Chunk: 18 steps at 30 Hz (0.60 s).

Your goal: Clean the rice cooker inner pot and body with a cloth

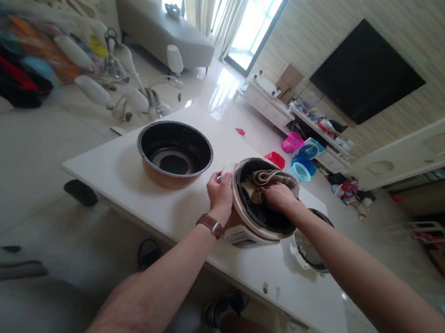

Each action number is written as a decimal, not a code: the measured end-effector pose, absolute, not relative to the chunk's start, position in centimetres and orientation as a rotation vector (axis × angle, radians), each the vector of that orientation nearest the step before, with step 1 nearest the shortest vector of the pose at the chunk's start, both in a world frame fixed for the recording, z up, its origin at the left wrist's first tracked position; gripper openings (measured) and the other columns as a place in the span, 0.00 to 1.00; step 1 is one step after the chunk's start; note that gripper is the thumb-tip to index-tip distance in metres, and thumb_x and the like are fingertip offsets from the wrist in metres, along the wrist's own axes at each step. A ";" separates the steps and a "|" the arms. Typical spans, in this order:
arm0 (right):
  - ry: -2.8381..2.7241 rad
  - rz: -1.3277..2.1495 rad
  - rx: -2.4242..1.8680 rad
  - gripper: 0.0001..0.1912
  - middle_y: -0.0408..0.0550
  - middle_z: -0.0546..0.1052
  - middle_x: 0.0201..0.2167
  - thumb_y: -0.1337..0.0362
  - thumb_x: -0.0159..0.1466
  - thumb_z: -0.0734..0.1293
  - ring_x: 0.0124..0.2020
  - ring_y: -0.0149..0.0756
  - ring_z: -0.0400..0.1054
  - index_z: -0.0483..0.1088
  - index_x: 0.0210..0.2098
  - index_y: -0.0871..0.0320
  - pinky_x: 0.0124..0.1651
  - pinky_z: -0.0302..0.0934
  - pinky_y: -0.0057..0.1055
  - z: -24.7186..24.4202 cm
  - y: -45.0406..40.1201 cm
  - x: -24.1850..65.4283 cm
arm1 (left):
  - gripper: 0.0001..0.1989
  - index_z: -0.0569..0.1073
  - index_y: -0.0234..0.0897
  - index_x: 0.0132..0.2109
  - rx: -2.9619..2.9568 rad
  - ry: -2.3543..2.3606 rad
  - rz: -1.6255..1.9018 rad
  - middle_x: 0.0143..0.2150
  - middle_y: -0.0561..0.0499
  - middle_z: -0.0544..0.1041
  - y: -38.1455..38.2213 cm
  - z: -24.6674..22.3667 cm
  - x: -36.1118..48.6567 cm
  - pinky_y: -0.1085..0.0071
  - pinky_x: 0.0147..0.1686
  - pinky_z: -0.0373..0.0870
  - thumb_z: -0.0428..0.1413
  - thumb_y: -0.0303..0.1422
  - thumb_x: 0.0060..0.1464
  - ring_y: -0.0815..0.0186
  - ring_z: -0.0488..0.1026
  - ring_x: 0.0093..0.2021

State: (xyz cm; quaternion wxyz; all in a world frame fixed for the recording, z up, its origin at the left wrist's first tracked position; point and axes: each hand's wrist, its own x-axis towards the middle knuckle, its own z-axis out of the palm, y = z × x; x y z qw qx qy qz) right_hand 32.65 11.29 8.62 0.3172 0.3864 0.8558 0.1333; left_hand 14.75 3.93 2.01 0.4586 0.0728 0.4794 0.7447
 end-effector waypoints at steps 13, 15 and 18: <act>1.966 -0.180 1.183 0.14 0.66 0.84 0.45 0.63 0.66 0.66 0.47 0.53 0.79 0.82 0.40 0.64 0.53 0.71 0.44 10.7 8.1 31.4 | 0.13 0.76 0.34 0.37 0.129 1.125 1.821 0.31 0.52 0.77 3.9 2.4 14.5 0.70 0.36 0.66 0.63 0.38 0.48 0.67 0.71 0.32; 1.994 -0.453 1.217 0.11 0.59 0.85 0.38 0.63 0.63 0.67 0.41 0.48 0.79 0.82 0.36 0.62 0.50 0.72 0.40 11.2 8.1 31.2 | 0.13 0.77 0.34 0.38 0.132 1.122 1.821 0.31 0.52 0.77 3.9 2.2 14.5 0.70 0.36 0.66 0.64 0.39 0.48 0.67 0.71 0.31; 2.022 -0.884 1.340 0.14 0.50 0.85 0.37 0.58 0.65 0.66 0.37 0.41 0.79 0.81 0.39 0.59 0.45 0.74 0.33 11.9 7.6 30.6 | 0.14 0.77 0.34 0.39 0.127 1.119 1.823 0.31 0.52 0.78 4.0 2.1 14.6 0.70 0.35 0.66 0.64 0.38 0.48 0.67 0.71 0.31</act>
